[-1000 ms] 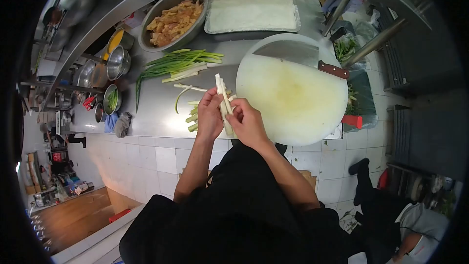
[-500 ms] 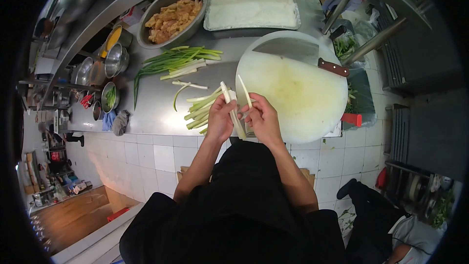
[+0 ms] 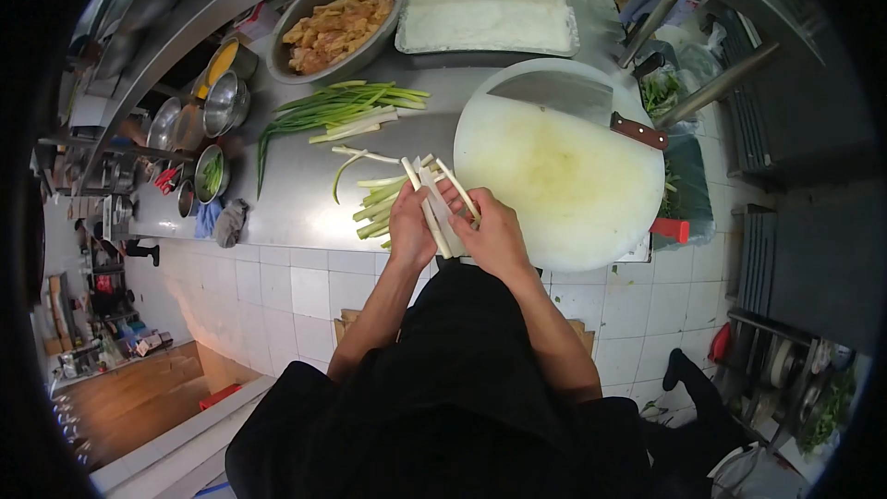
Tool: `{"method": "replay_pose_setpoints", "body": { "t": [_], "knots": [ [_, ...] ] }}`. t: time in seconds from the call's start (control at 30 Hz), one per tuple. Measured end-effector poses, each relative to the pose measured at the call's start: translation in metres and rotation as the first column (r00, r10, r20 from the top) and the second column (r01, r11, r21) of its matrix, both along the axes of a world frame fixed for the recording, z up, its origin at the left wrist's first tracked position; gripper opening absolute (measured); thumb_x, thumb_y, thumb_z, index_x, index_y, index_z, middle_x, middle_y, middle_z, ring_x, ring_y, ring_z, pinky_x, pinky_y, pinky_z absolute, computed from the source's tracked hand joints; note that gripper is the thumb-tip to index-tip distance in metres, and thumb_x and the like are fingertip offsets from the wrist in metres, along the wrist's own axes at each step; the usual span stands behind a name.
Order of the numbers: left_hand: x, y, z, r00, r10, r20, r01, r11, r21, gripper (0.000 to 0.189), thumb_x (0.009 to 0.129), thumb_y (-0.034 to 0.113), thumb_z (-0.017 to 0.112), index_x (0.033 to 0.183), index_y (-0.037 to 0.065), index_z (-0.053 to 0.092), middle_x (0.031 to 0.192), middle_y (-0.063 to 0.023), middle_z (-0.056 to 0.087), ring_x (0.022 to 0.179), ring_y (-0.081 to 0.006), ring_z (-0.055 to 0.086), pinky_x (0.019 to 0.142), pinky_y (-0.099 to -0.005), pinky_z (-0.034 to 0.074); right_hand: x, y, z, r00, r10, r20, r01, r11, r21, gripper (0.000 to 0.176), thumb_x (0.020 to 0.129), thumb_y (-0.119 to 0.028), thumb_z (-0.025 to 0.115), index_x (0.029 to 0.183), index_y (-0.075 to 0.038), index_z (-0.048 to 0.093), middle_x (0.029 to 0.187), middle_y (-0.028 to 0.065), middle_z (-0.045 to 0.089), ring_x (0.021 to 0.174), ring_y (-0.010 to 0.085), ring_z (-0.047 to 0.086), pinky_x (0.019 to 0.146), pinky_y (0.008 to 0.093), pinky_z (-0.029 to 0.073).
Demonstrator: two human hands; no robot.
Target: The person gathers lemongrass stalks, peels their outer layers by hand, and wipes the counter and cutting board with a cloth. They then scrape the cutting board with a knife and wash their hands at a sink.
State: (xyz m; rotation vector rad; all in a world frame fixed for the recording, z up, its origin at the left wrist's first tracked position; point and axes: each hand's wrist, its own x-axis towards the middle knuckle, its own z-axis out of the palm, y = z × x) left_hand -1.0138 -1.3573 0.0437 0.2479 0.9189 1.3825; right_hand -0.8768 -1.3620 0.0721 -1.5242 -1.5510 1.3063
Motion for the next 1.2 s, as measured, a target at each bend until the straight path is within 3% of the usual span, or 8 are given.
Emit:
{"method": "replay_pose_setpoints", "body": {
  "t": [0.13,0.2,0.47,0.7,0.8,0.87,0.93,1.2],
  "knots": [
    [-0.008,0.003,0.001,0.997,-0.046,0.064,0.043,0.998,0.043,0.038,0.091,0.008,0.035,0.128,0.000,0.030,0.119,-0.0247,0.052,0.105,-0.0327,0.057,0.090,-0.0425,0.050,-0.003,-0.002,-0.002,0.997,0.048,0.053,-0.052,0.996,0.073,0.030,0.079,-0.008,0.065,0.106,0.000,0.057,0.076,0.0090,0.061,0.065,0.0150,0.057,0.063,0.0286,0.048],
    [-0.013,0.006,0.001,0.993,-0.056,0.105,0.050,0.997,0.066,0.038,0.091,0.007,0.035,0.128,0.001,0.030,0.120,-0.0246,0.052,0.107,-0.0329,0.057,0.091,-0.0434,0.050,-0.007,-0.002,-0.009,0.997,-0.011,0.071,-0.004,0.979,0.206,0.029,0.076,-0.004,0.060,0.105,0.000,0.056,0.081,0.0188,0.065,0.071,0.0328,0.064,0.065,0.0370,0.051],
    [-0.045,0.015,-0.013,0.999,-0.014,-0.049,0.014,1.000,0.000,0.029,0.098,0.021,0.041,0.124,0.009,0.042,0.118,-0.0159,0.054,0.103,-0.0258,0.057,0.089,-0.0437,0.050,0.043,0.011,0.016,0.979,-0.204,-0.022,0.202,0.935,0.291,0.030,0.077,0.004,0.053,0.106,-0.002,0.059,0.084,0.0190,0.063,0.070,0.0289,0.063,0.064,0.0347,0.050],
    [-0.040,0.016,-0.011,0.999,0.030,-0.043,-0.033,0.997,-0.074,0.022,0.095,0.011,0.048,0.117,0.007,0.046,0.108,-0.0120,0.055,0.092,-0.0217,0.057,0.082,-0.0415,0.054,0.090,0.020,0.021,0.854,-0.280,0.439,0.029,0.868,0.496,0.024,0.077,0.004,0.057,0.101,0.000,0.061,0.090,0.0181,0.058,0.074,0.0382,0.058,0.065,0.0403,0.048],
    [-0.036,0.015,-0.004,0.998,0.057,-0.014,-0.058,0.997,-0.051,0.022,0.094,0.007,0.049,0.116,0.007,0.046,0.106,-0.0108,0.055,0.093,-0.0218,0.057,0.084,-0.0425,0.053,0.075,0.016,0.028,0.866,-0.380,0.326,0.161,0.828,0.537,0.016,0.079,0.000,0.059,0.095,0.001,0.061,0.081,0.0151,0.058,0.066,0.0296,0.058,0.061,0.0373,0.046],
    [-0.033,0.016,-0.001,0.996,0.062,0.058,-0.063,0.998,0.005,0.023,0.094,0.007,0.048,0.118,0.007,0.045,0.104,-0.0099,0.055,0.094,-0.0208,0.056,0.085,-0.0426,0.052,0.045,0.009,0.029,0.987,-0.156,0.030,0.150,0.978,0.147,0.011,0.081,-0.006,0.064,0.090,0.001,0.061,0.070,0.0103,0.056,0.058,0.0182,0.052,0.055,0.0326,0.043],
    [-0.029,0.016,0.005,0.996,0.059,0.067,-0.062,0.997,0.052,0.024,0.095,0.008,0.048,0.119,0.007,0.044,0.104,-0.0097,0.055,0.094,-0.0203,0.056,0.086,-0.0426,0.052,0.018,0.009,0.007,0.995,0.001,-0.104,0.012,0.992,0.124,0.012,0.082,-0.010,0.066,0.086,0.000,0.062,0.063,0.0062,0.055,0.056,0.0111,0.046,0.053,0.0281,0.041],
    [-0.043,0.024,0.016,0.969,0.248,0.016,-0.244,0.935,0.259,0.027,0.094,0.005,0.047,0.120,0.005,0.042,0.100,-0.0083,0.055,0.086,-0.0177,0.057,0.079,-0.0372,0.053,-0.025,0.019,0.005,0.979,0.116,-0.167,-0.082,0.976,0.200,0.014,0.083,-0.012,0.065,0.084,0.002,0.063,0.066,0.0065,0.058,0.058,0.0158,0.054,0.056,0.0297,0.043]
  ]
}}
